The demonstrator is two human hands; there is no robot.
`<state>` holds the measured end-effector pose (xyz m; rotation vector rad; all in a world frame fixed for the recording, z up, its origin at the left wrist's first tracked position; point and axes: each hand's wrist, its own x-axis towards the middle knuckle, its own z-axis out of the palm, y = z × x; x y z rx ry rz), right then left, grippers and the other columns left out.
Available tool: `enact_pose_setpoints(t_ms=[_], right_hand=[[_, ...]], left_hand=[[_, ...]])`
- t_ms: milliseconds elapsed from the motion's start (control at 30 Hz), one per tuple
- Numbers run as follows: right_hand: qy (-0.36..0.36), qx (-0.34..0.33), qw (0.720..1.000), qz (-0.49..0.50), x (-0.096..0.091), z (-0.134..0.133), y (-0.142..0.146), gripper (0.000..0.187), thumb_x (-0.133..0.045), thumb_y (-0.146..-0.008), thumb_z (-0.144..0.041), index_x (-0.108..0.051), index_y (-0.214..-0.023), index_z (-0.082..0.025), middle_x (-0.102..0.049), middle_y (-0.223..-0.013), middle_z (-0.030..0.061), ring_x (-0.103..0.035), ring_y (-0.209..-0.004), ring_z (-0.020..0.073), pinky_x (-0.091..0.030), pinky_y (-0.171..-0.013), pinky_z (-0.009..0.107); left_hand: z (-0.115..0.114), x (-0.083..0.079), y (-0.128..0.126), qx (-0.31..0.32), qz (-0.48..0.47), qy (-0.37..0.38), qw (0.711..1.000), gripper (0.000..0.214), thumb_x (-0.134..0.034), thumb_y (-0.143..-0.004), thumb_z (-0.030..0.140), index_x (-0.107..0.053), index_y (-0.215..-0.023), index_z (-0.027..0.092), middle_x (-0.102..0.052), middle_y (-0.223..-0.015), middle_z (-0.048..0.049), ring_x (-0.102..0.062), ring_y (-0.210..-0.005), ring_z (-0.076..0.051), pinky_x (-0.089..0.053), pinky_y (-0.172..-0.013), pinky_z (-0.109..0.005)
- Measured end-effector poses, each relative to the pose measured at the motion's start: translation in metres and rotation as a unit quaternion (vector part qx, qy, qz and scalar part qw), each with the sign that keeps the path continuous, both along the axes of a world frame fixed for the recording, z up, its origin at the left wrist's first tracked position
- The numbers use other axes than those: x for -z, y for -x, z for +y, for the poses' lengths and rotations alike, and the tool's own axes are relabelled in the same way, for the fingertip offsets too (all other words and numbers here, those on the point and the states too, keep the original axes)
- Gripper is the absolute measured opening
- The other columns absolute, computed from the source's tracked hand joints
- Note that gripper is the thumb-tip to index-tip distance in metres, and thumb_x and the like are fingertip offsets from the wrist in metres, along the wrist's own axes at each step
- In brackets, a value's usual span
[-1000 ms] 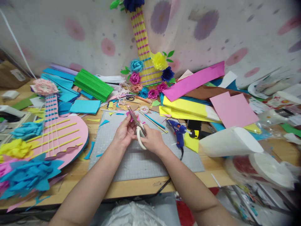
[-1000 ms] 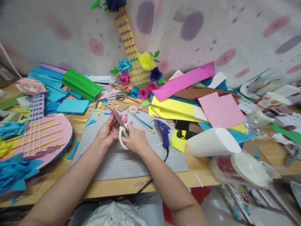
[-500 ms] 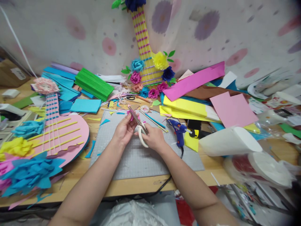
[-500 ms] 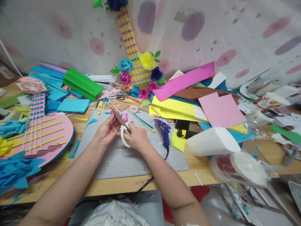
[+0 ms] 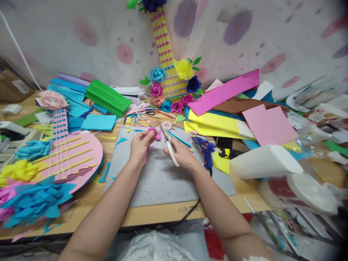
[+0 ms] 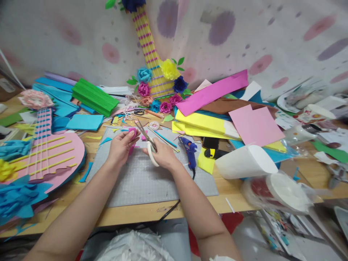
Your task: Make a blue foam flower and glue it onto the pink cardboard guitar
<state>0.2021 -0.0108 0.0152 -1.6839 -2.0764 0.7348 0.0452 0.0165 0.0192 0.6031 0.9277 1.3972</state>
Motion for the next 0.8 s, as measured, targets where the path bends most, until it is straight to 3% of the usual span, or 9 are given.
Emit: enact_pose_setpoints(t_ms=[167,367,800], right_hand=[[0.004,-0.04,0.999,-0.034,-0.006,0.0,-0.007,0.032,-0.054,-0.077,-0.051,-0.049,-0.086,-0.021,-0.057,-0.082,0.0,-0.048,-0.069,0.0134,-0.03,-0.06,0.023],[0.003,-0.056,0.997,-0.059,-0.008,0.0,-0.005,0.033,-0.055,-0.077,-0.052,-0.05,-0.082,-0.02,-0.056,-0.077,0.0002,-0.044,-0.065,0.012,-0.025,-0.058,0.022],[0.011,-0.071,0.997,-0.029,-0.01,-0.003,-0.005,0.034,-0.055,-0.076,-0.054,-0.053,-0.082,-0.021,-0.055,-0.071,-0.002,-0.046,-0.063,0.0118,-0.024,-0.056,0.021]], left_hand=[[0.004,0.001,0.009,0.035,0.079,-0.051,0.995,0.029,-0.081,-0.05,0.031,-0.06,-0.064,0.014,-0.068,-0.067,-0.0009,-0.065,-0.064,-0.013,-0.052,-0.075,-0.03],[0.005,-0.003,0.018,0.117,0.117,-0.077,0.983,0.027,-0.08,-0.053,0.03,-0.06,-0.063,0.014,-0.069,-0.072,-0.0037,-0.066,-0.072,-0.016,-0.052,-0.077,-0.033],[0.006,-0.003,0.03,0.167,0.128,-0.052,0.976,0.02,-0.08,-0.054,0.02,-0.061,-0.059,0.014,-0.068,-0.073,-0.0047,-0.063,-0.065,-0.014,-0.052,-0.068,-0.026]])
